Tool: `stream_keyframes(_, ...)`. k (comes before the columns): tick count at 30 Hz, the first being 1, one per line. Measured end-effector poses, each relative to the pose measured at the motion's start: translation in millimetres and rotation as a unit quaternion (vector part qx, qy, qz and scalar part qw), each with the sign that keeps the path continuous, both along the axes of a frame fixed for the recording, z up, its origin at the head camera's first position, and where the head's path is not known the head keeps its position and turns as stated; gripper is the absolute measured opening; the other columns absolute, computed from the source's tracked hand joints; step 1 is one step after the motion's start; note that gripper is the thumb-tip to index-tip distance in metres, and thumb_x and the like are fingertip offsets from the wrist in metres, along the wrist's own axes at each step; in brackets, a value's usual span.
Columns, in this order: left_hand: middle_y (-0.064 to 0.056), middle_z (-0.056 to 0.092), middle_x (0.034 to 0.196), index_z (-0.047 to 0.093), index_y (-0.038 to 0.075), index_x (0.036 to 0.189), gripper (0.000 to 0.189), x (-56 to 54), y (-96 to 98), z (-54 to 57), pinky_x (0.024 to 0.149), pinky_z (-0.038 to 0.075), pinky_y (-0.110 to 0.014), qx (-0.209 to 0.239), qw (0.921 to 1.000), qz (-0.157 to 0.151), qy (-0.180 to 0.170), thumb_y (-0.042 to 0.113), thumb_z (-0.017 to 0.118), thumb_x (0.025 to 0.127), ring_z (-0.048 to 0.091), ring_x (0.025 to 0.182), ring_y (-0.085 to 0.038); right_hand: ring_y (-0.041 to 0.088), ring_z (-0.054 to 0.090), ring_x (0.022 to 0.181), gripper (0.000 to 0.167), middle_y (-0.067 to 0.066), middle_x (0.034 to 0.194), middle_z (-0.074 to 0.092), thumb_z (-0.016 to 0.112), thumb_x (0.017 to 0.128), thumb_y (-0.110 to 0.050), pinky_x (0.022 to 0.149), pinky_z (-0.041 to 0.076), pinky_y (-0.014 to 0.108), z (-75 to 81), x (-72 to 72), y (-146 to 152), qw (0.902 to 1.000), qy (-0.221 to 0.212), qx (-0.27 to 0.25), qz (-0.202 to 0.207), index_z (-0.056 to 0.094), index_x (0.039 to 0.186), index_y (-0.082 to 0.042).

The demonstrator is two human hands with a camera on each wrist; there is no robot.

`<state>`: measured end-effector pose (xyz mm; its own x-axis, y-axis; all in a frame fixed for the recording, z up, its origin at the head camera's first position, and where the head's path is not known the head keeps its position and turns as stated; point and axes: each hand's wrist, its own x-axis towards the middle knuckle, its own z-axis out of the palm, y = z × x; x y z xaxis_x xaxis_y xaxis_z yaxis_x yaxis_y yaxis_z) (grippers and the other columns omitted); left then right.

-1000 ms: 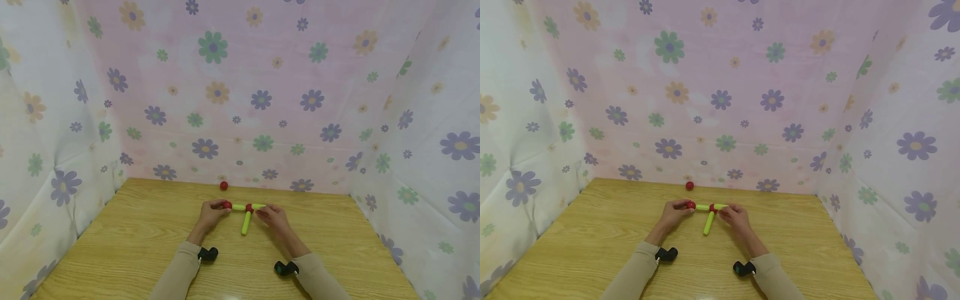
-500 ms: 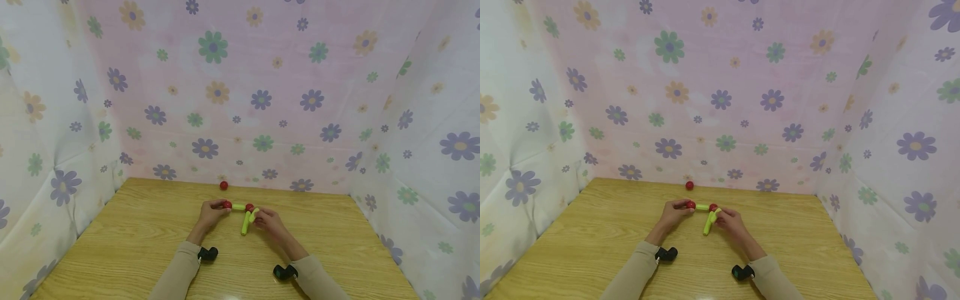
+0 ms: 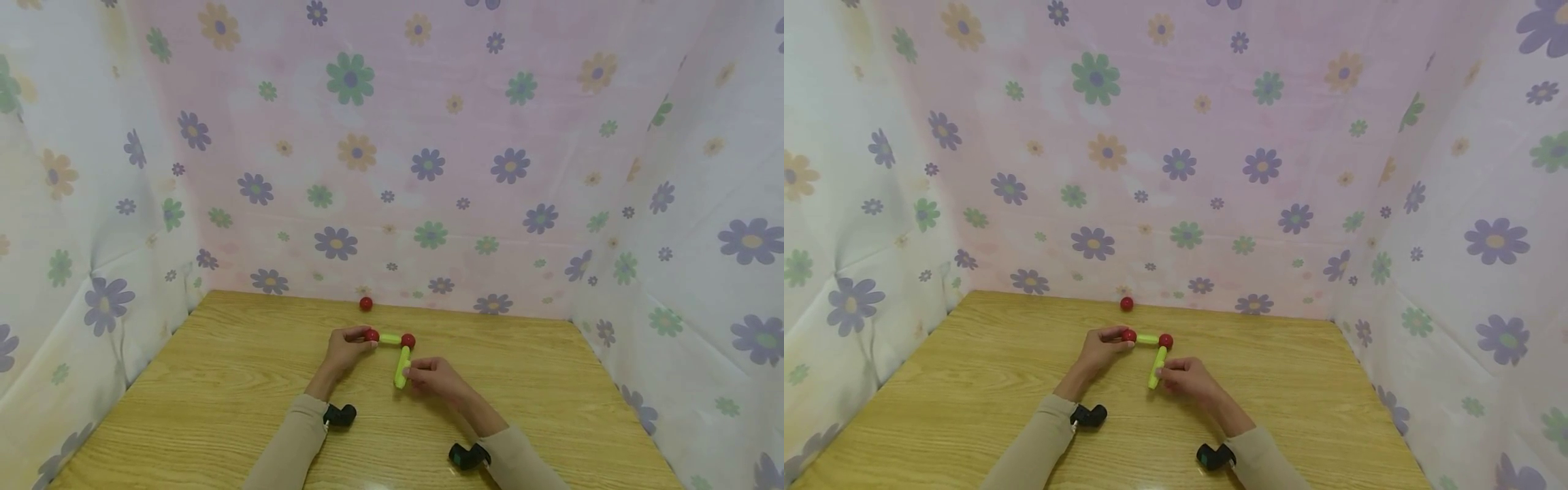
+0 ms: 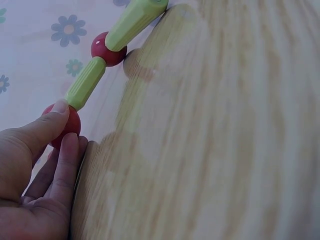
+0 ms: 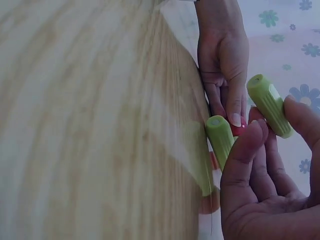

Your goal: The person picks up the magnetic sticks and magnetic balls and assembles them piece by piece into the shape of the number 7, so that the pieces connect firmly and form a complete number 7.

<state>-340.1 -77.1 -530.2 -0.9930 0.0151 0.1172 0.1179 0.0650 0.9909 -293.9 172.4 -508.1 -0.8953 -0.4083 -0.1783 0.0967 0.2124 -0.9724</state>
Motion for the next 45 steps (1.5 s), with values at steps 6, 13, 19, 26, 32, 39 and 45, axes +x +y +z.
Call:
stream_keyframes(6,-0.029,0.068,0.127,0.068,-0.008,0.129,0.044,2.8,1.9,2.6,0.090,0.059,-0.037,0.004,0.9999,-0.009,-0.001,0.004,0.081,0.089,0.067,0.116,-0.040,0.009,0.068,0.084,0.029,-0.002,0.092,0.074,0.064,0.103,-0.021,0.075,0.058,0.025,-2.2,3.9,3,0.9979,-0.007,-0.013,0.064,0.067,0.116,0.006)
stream_keyframes(13,-0.029,0.069,0.125,0.068,-0.008,0.129,0.043,2.4,2.0,2.1,0.089,0.060,-0.036,0.007,0.9999,-0.008,-0.001,0.001,0.080,0.089,0.069,0.114,-0.039,0.009,0.067,0.067,0.023,-0.001,0.075,0.071,0.069,0.101,-0.026,0.061,0.055,0.023,-1.0,11.5,1,0.9954,-0.016,0.039,0.086,0.071,0.098,-0.003)
stream_keyframes(19,-0.026,0.071,0.123,0.069,-0.006,0.129,0.044,0.1,1.7,-0.6,0.085,0.060,-0.029,0.003,0.9999,-0.002,-0.010,0.003,0.081,0.088,0.071,0.110,-0.033,0.006,0.064,0.058,0.031,-0.003,0.070,0.071,0.073,0.098,-0.034,0.054,0.052,0.021,3.8,18.2,-4,0.9940,-0.006,0.093,0.057,0.077,0.096,-0.003)
stream_keyframes(26,-0.025,0.071,0.122,0.069,-0.006,0.129,0.045,-0.5,0.7,-2.0,0.085,0.061,-0.031,0.009,0.9999,-0.004,-0.008,0.003,0.082,0.087,0.072,0.108,-0.033,0.005,0.060,0.051,0.036,-0.004,0.063,0.068,0.075,0.095,-0.039,0.048,0.046,0.020,3.3,19.3,-11,0.9921,-0.002,0.124,0.023,0.078,0.082,-0.006)
stream_keyframes(32,-0.025,0.072,0.121,0.070,-0.005,0.128,0.044,-3.2,0.4,-4.8,0.084,0.060,-0.028,-0.001,1.0000,0.003,-0.008,0.003,0.083,0.087,0.073,0.107,-0.032,0.006,0.058,0.048,0.041,-0.002,0.060,0.068,0.078,0.092,-0.042,0.046,0.041,0.019,4.9,19.2,-14,0.9909,-0.004,0.134,0.010,0.076,0.075,-0.005)
stream_keyframes(39,-0.024,0.073,0.120,0.070,-0.005,0.128,0.044,-4.3,0.5,-4.0,0.085,0.060,-0.030,0.005,0.9999,0.002,-0.011,0.002,0.083,0.086,0.073,0.107,-0.033,0.006,0.058,0.047,0.043,-0.002,0.059,0.068,0.077,0.092,-0.043,0.045,0.041,0.020,4.2,19.4,-15,0.9902,0.004,0.139,0.011,0.076,0.073,-0.004)
stream_keyframes(45,-0.024,0.073,0.120,0.071,-0.004,0.127,0.042,-3.5,0.6,-3.3,0.087,0.061,-0.032,0.004,0.9999,0.003,-0.014,0.002,0.082,0.087,0.073,0.108,-0.033,0.006,0.058,0.047,0.043,-0.002,0.060,0.069,0.078,0.092,-0.042,0.045,0.041,0.019,4.8,20.3,-16,0.9903,0.004,0.138,0.009,0.075,0.072,-0.004)
